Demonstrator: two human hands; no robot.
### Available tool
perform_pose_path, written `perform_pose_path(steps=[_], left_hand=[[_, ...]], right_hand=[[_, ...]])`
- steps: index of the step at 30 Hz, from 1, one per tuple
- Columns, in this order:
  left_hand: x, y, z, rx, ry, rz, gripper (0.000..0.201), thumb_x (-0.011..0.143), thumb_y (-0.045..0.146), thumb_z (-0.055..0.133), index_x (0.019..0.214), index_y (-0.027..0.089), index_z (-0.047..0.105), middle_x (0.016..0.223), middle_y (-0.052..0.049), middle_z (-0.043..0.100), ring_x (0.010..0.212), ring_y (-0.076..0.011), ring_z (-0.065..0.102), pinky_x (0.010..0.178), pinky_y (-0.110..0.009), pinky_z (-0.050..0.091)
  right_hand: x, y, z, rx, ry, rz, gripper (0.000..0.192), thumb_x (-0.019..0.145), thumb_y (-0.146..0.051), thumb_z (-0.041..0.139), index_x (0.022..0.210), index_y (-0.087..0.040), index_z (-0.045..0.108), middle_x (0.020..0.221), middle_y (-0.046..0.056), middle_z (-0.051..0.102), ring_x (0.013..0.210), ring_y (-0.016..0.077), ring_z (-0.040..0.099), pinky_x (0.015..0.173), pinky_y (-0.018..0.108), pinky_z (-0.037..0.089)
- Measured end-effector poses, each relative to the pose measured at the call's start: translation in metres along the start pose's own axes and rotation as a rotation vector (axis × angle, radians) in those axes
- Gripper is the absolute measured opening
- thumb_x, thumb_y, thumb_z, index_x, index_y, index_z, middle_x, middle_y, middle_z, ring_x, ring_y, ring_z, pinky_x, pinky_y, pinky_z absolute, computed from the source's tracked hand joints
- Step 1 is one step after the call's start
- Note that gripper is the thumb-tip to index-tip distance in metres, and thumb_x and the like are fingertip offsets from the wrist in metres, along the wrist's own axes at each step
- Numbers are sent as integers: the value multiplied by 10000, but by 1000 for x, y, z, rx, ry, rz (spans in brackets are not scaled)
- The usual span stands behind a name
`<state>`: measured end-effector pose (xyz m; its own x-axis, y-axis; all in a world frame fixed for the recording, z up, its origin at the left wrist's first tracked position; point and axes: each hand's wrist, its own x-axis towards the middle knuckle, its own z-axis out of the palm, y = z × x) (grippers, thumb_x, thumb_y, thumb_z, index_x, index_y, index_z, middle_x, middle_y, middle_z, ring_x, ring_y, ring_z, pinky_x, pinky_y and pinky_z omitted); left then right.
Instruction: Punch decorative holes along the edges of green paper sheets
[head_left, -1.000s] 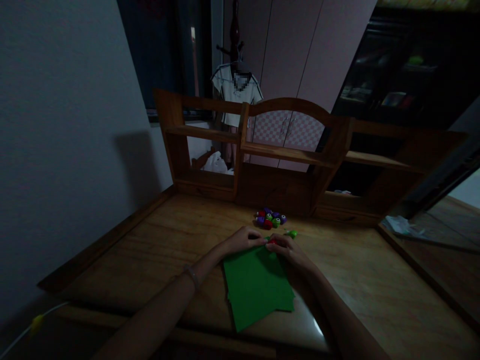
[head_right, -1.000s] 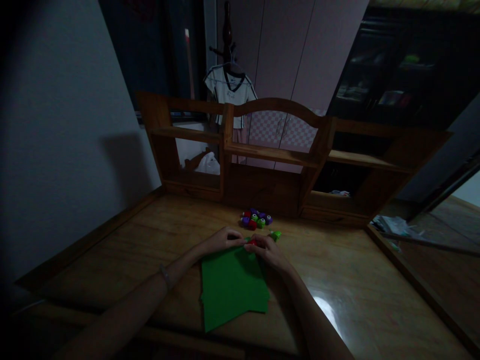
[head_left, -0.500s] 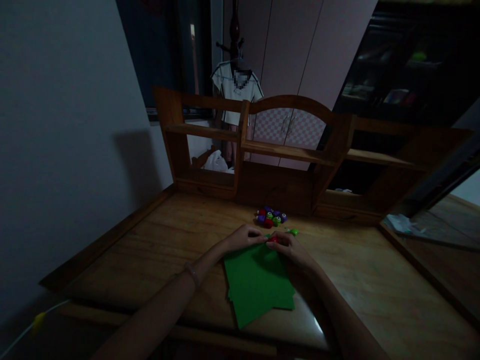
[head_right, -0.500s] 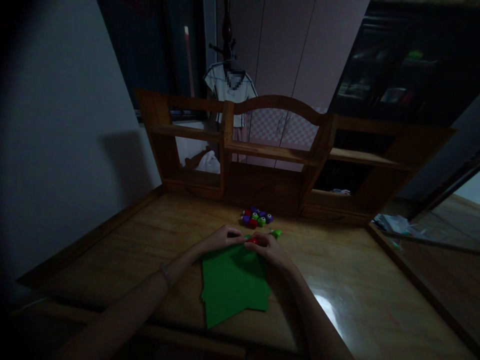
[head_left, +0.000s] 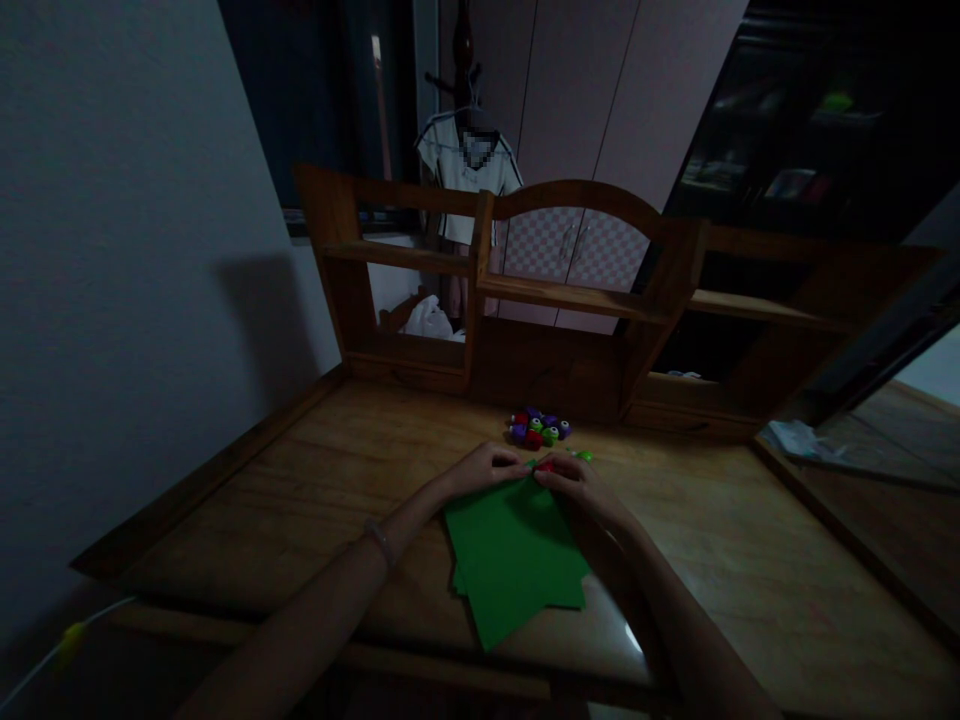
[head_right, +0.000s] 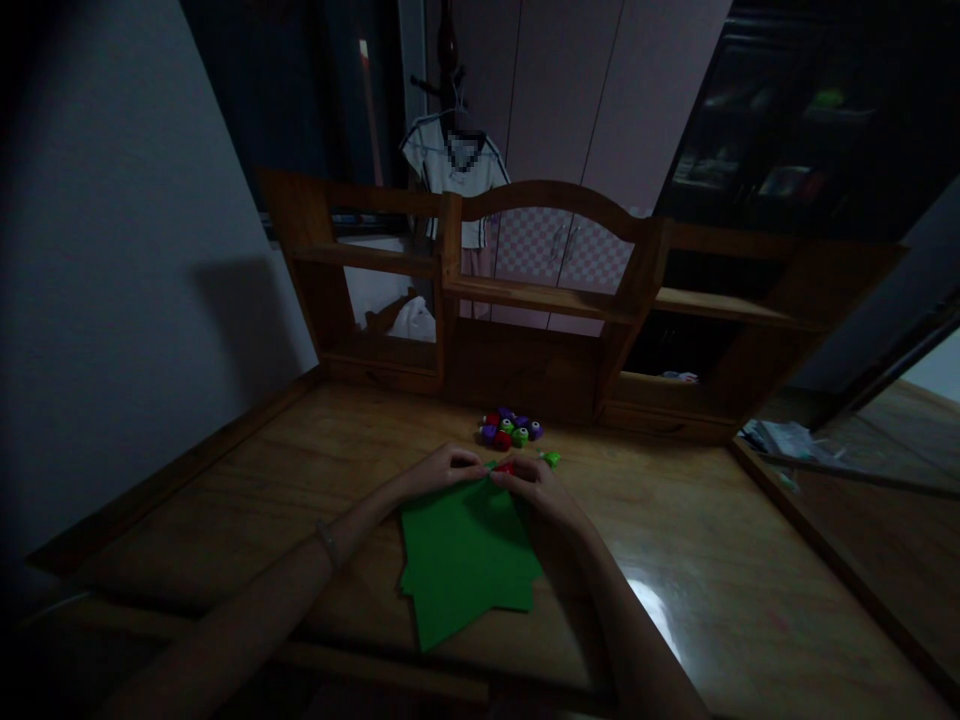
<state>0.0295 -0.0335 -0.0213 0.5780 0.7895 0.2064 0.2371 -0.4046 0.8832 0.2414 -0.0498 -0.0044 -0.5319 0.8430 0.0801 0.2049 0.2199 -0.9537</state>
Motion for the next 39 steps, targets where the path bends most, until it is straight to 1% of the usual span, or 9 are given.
perform_pose_path(steps=[3, 6, 9, 14, 19, 23, 29, 33, 39], left_hand=[[0, 1, 0, -3, 2, -7, 358, 813, 436, 532, 809, 107, 674, 729, -12, 614, 696, -130, 517, 612, -203, 354], [0, 2, 0, -2, 10, 2, 351, 810, 429, 540, 787, 105, 672, 698, -7, 599, 672, -121, 505, 602, -201, 350], [0, 2, 0, 0, 6, 3, 359, 814, 431, 535, 776, 101, 670, 682, -7, 588, 656, -117, 496, 590, -203, 345], [0, -1, 1, 24, 6, -2, 369, 819, 442, 523, 810, 104, 670, 718, -20, 607, 688, -133, 515, 602, -209, 355], [0, -3, 1, 58, 15, 13, 394, 816, 465, 513, 783, 103, 667, 692, -7, 595, 670, -128, 510, 594, -210, 353], [1, -4, 1, 68, 18, 15, 408, 814, 478, 508, 765, 103, 662, 671, -2, 582, 645, -120, 497, 572, -210, 341], [1, -3, 1, 87, 4, 10, 408, 821, 476, 499, 779, 105, 665, 681, -8, 584, 659, -124, 500, 579, -210, 343], [1, -2, 1, 88, 1, 24, 410, 824, 475, 499, 767, 103, 663, 666, -3, 575, 641, -114, 491, 568, -202, 336], [1, -3, 1, 114, 4, 33, 425, 826, 485, 493, 774, 100, 667, 688, -16, 599, 648, -120, 505, 583, -208, 351]], right_hand=[[-1, 0, 0, -22, 11, -32, 220, 783, -398, 631, 874, -199, 634, 867, 15, 598, 831, 191, 552, 707, 276, 397], [-1, 1, -1, -25, 18, -23, 223, 774, -399, 641, 895, -211, 631, 895, 13, 601, 861, 199, 556, 728, 282, 403], [0, 4, -1, -12, -8, -6, 233, 761, -396, 655, 899, -210, 630, 885, 13, 608, 849, 200, 562, 723, 285, 409], [0, 5, -3, -21, -32, 21, 237, 760, -401, 656, 878, -197, 629, 854, 15, 613, 822, 197, 566, 705, 285, 413], [-2, -2, -4, -30, -29, 42, 254, 737, -393, 684, 885, -199, 614, 840, 6, 607, 799, 183, 566, 683, 268, 413], [-3, -6, -4, 15, -50, 44, 277, 726, -397, 692, 886, -191, 599, 850, 10, 611, 807, 181, 574, 706, 274, 421], [-3, -2, -7, 32, -35, 81, 346, 699, -417, 713, 906, -183, 565, 872, 31, 628, 825, 194, 590, 703, 287, 435], [-3, 2, -8, 39, -13, 106, 379, 685, -430, 721, 911, -183, 545, 855, 36, 634, 805, 198, 598, 690, 297, 442], [-3, 1, -5, 86, -18, 83, 363, 681, -401, 731, 906, -189, 541, 861, 21, 619, 820, 189, 586, 708, 295, 432]])
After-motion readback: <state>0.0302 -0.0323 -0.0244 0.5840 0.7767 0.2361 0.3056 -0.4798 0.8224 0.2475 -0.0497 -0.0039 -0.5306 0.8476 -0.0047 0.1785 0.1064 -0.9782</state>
